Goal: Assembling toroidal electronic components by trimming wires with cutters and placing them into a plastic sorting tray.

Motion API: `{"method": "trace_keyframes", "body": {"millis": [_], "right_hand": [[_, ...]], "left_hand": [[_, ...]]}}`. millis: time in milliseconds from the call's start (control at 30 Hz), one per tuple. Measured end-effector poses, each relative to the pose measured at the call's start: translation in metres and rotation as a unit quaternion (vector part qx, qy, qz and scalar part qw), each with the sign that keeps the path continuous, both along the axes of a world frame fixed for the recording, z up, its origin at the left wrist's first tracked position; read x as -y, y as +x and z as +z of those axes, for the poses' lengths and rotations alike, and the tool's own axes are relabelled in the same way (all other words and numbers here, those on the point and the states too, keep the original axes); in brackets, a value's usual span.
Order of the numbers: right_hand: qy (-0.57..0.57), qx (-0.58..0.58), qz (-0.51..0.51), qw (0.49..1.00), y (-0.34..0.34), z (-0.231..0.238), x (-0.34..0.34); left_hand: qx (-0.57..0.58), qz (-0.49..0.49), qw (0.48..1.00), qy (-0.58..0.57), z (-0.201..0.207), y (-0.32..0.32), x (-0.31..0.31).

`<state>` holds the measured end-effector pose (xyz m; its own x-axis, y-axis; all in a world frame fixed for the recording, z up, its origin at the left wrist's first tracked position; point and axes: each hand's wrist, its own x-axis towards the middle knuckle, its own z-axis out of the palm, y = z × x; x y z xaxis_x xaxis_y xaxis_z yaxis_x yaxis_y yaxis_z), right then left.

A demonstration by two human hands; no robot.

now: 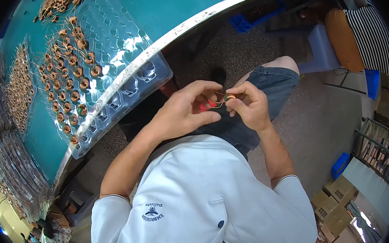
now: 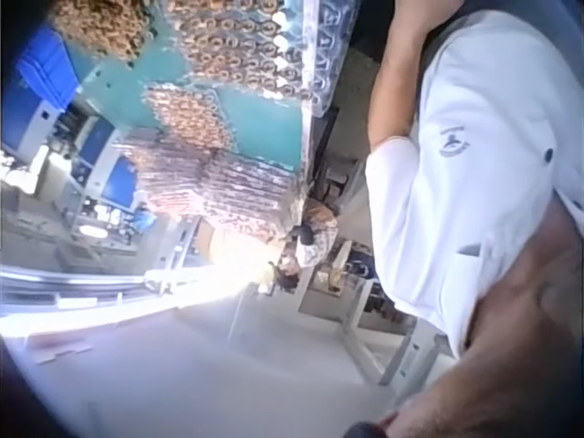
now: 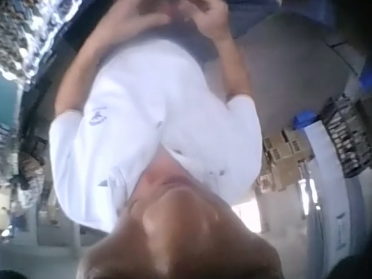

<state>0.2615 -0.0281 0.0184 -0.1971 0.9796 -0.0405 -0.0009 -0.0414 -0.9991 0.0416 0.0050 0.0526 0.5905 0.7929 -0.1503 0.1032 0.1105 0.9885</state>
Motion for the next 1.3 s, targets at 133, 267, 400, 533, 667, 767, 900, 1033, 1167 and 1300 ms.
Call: {"method": "trace_keyframes", "body": {"millis": [133,267,400,533,667,767,900,1033,1167,1300], "right_hand": [[-0.018,-0.014,-0.009,1.000,-0.006,-0.003,0.003],[-0.022,-0.004,-0.001,1.000,-0.008,-0.006,0.006],[-0.048,0.009,0.016,0.999,-0.010,-0.007,0.011],[-0.087,-0.016,-0.023,0.996,-0.012,-0.007,0.009],[-0.059,-0.001,-0.039,0.997,-0.009,-0.013,0.010],[-0.051,0.039,-0.026,0.998,-0.008,-0.013,0.011],[-0.028,0.080,0.007,0.996,-0.008,-0.009,0.009],[0.049,0.168,0.027,0.984,-0.005,-0.010,0.006],[0.053,0.186,0.030,0.981,-0.005,-0.009,0.005],[0.071,0.225,0.035,0.971,-0.005,0.000,0.003]], "left_hand": [[-0.050,0.057,0.997,-0.013,-0.005,0.014,0.010],[-0.116,0.072,0.990,0.021,-0.005,0.013,0.008],[-0.099,0.092,0.984,0.119,-0.016,0.011,0.008],[-0.092,0.110,0.986,0.085,-0.023,0.014,0.009],[-0.108,0.127,0.979,0.120,-0.018,0.013,0.011],[-0.122,0.149,0.961,0.198,-0.026,0.012,0.015],[-0.117,0.153,0.954,0.228,-0.034,0.009,0.015],[-0.121,0.137,0.942,0.280,-0.032,0.009,0.013],[-0.123,0.109,0.946,0.279,-0.033,0.008,0.010],[-0.142,0.099,0.944,0.280,-0.033,0.008,0.010]]}}
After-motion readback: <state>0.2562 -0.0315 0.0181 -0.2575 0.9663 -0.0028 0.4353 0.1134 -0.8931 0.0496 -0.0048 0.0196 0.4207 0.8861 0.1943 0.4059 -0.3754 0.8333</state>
